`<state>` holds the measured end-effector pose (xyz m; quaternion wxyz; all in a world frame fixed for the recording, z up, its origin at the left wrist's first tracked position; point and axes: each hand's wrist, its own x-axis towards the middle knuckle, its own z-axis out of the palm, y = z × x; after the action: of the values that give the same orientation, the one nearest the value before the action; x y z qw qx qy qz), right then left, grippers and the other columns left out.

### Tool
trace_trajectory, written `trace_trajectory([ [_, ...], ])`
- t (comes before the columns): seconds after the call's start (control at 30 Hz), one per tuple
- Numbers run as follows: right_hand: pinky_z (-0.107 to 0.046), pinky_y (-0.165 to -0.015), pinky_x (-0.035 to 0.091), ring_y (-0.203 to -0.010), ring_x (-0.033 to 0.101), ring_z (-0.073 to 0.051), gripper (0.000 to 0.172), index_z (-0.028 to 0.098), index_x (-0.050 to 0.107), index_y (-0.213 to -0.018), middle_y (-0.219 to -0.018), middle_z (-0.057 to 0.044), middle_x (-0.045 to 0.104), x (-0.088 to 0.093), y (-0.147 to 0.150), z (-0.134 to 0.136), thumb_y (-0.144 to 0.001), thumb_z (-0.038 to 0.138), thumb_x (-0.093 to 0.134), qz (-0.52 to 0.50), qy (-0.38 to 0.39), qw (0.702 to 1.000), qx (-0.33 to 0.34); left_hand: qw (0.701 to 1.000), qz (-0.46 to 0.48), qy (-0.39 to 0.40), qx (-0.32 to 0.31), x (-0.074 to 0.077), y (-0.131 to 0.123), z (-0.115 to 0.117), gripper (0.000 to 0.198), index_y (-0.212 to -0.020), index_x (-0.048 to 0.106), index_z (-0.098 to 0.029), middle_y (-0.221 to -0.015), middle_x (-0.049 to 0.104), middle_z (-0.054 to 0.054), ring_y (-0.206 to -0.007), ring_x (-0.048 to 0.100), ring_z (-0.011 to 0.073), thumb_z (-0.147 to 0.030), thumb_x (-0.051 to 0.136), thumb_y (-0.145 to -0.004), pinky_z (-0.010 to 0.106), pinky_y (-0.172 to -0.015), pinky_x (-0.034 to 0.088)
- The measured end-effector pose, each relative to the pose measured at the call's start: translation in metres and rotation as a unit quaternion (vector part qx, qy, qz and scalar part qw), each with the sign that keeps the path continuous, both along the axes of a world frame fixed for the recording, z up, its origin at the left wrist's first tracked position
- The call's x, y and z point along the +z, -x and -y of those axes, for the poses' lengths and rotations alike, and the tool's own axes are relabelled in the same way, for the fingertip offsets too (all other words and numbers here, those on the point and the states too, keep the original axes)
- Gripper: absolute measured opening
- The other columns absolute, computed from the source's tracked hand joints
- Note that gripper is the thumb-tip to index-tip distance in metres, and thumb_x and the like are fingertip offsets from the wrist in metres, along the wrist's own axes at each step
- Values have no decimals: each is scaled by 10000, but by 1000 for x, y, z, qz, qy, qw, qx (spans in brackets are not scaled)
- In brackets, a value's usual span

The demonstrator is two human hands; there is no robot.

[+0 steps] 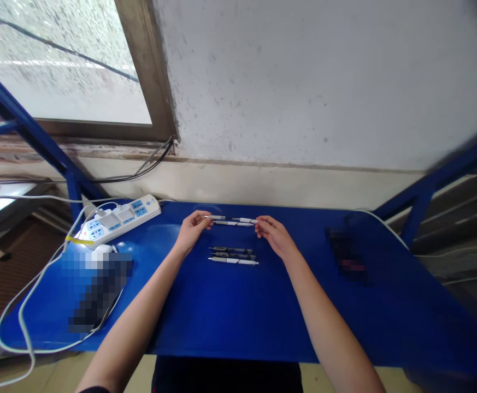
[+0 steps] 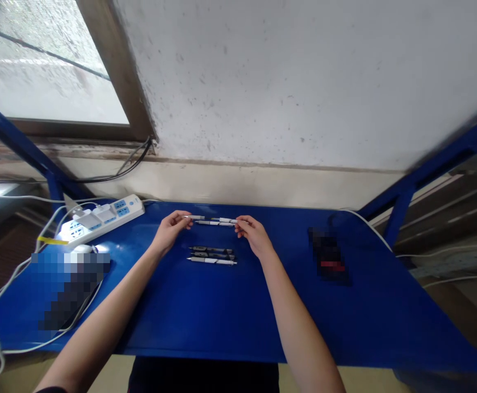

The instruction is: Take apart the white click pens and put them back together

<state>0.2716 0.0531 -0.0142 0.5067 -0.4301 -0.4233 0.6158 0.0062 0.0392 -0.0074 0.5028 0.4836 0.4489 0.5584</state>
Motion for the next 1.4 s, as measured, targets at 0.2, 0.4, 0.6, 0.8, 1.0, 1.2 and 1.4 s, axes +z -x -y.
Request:
trace_trajectory([
  [0.2, -275, -573, 438, -703, 602, -167, 281, 199, 702, -877, -758, -36, 666, 2, 2, 1, -675, 378, 778, -11, -9, 1000, 20, 1000, -9, -1, -11, 0, 0, 1, 301, -928, 637, -152, -746, 674, 27, -702, 622, 144, -367, 721, -734, 276, -681, 487],
  [0.4, -313, -649, 474, -820, 652, -208, 318, 210, 721, -984, -914, -89, 729, 8, 6, 5, -747, 423, 719, -21, -21, 998, 57, 998, -42, 4, -51, 4, -4, 4, 291, -858, 655, -156, -739, 676, 32, -665, 600, 135, -423, 701, -751, 278, -670, 476],
  [0.6, -321, -670, 482, -856, 666, -220, 335, 225, 718, -1030, -988, -101, 732, 8, 9, 8, -778, 444, 694, 22, -53, 994, 93, 995, -92, 4, -44, 3, -2, 3, 386, -661, 617, -164, -586, 605, 14, -536, 520, 119, -521, 612, -806, 255, -565, 412],
  [0.8, -317, -676, 483, -835, 665, -205, 314, 225, 721, -1036, -995, -101, 734, 4, 9, 7, -811, 436, 661, 58, -75, 987, 128, 992, -125, 8, -28, 3, -1, 3, 478, -575, 586, -173, -483, 538, -3, -460, 473, 113, -576, 548, -828, 254, -514, 372],
  [1.0, -314, -677, 480, -826, 663, -197, 310, 221, 715, -1048, -1009, -105, 734, 3, 10, 8, -823, 424, 652, 56, -73, 987, 129, 990, -134, 5, -42, 4, -2, 4, 448, -589, 576, -172, -494, 526, -12, -474, 469, 107, -548, 559, -831, 246, -517, 355],
  [1.2, -316, -658, 479, -799, 668, -203, 329, 212, 720, -1023, -977, -108, 739, 2, 10, 6, -797, 448, 673, 47, -65, 991, 105, 993, -91, -17, -74, 6, -2, 6, 297, -831, 604, -174, -632, 574, -21, -549, 501, 99, -449, 688, -760, 222, -530, 381],
  [1.4, -318, -661, 483, -814, 665, -211, 310, 220, 718, -1013, -957, -99, 740, 4, 8, 6, -802, 440, 666, 45, -67, 993, 85, 996, -15, 10, -83, 8, -5, 6, 362, -980, 623, -184, -732, 621, 13, -604, 550, 118, -489, 654, -785, 235, -542, 420],
])
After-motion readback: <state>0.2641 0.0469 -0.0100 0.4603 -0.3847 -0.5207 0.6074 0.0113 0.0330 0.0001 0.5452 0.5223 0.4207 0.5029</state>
